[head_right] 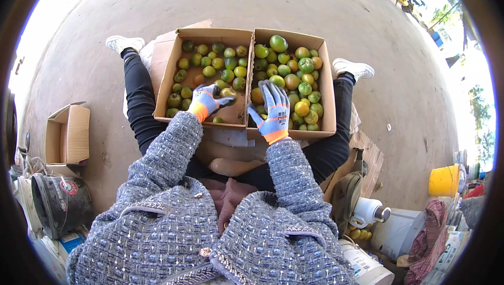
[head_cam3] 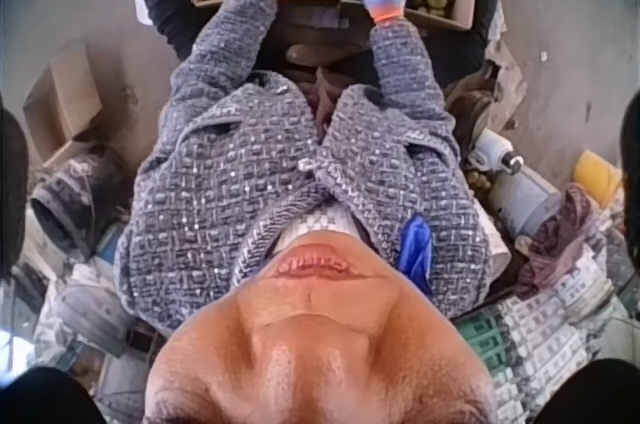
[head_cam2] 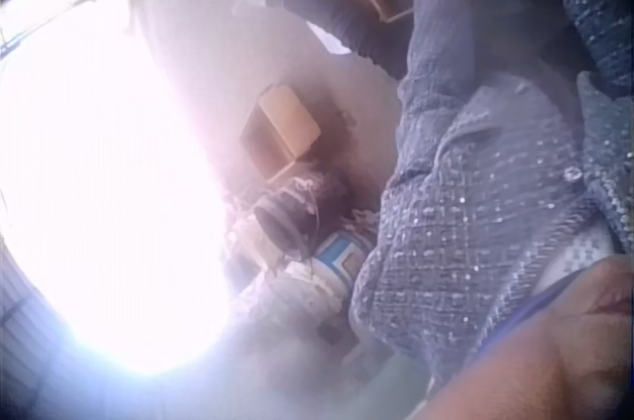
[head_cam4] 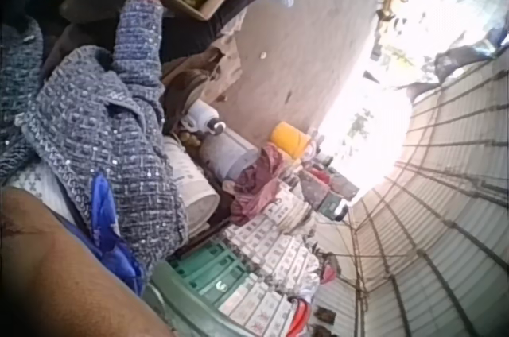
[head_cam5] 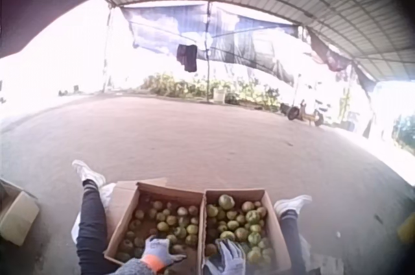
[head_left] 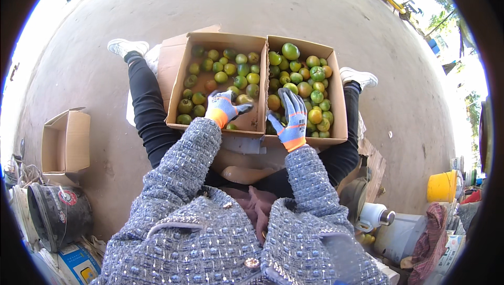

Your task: The person sits on the ground and sorts green and yellowish fruits between two cardboard boxes. They repeatedly pick up fruits, inspect them, and place them into one of the boxes, gradually emptying one box and filling the other.

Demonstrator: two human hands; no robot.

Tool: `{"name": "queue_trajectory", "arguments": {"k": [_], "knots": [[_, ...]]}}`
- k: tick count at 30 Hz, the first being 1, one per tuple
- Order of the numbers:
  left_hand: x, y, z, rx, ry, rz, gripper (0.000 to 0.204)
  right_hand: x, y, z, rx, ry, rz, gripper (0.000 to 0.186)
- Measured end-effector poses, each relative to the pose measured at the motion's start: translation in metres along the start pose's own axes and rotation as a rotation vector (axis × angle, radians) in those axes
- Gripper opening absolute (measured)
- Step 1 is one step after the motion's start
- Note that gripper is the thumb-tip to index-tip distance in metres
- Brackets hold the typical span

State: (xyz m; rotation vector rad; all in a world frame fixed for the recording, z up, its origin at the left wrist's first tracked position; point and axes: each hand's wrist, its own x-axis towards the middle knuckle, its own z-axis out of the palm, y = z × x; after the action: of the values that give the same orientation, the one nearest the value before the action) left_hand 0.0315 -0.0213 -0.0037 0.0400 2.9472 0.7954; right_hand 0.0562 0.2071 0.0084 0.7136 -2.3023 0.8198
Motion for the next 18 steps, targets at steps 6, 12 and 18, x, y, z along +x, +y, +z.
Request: {"name": "queue_trajectory", "arguments": {"k": [6, 12, 18], "knots": [[-0.030, 0.048, 0.005, -0.245, 0.114, 0.392, 0.037, -0.001, -0.003, -0.001, 0.047, -0.183, -0.102, 0.080], [-0.011, 0.007, 0.001, 0.052, 0.269, 0.134, 0.044, -0.004, 0.000, 0.005, 0.055, -0.011, 0.130, 0.076], [0.017, -0.020, 0.009, 0.543, -0.309, 0.011, 0.063, -0.014, 0.060, 0.020, 1.004, 0.920, 0.828, 0.065]]}}
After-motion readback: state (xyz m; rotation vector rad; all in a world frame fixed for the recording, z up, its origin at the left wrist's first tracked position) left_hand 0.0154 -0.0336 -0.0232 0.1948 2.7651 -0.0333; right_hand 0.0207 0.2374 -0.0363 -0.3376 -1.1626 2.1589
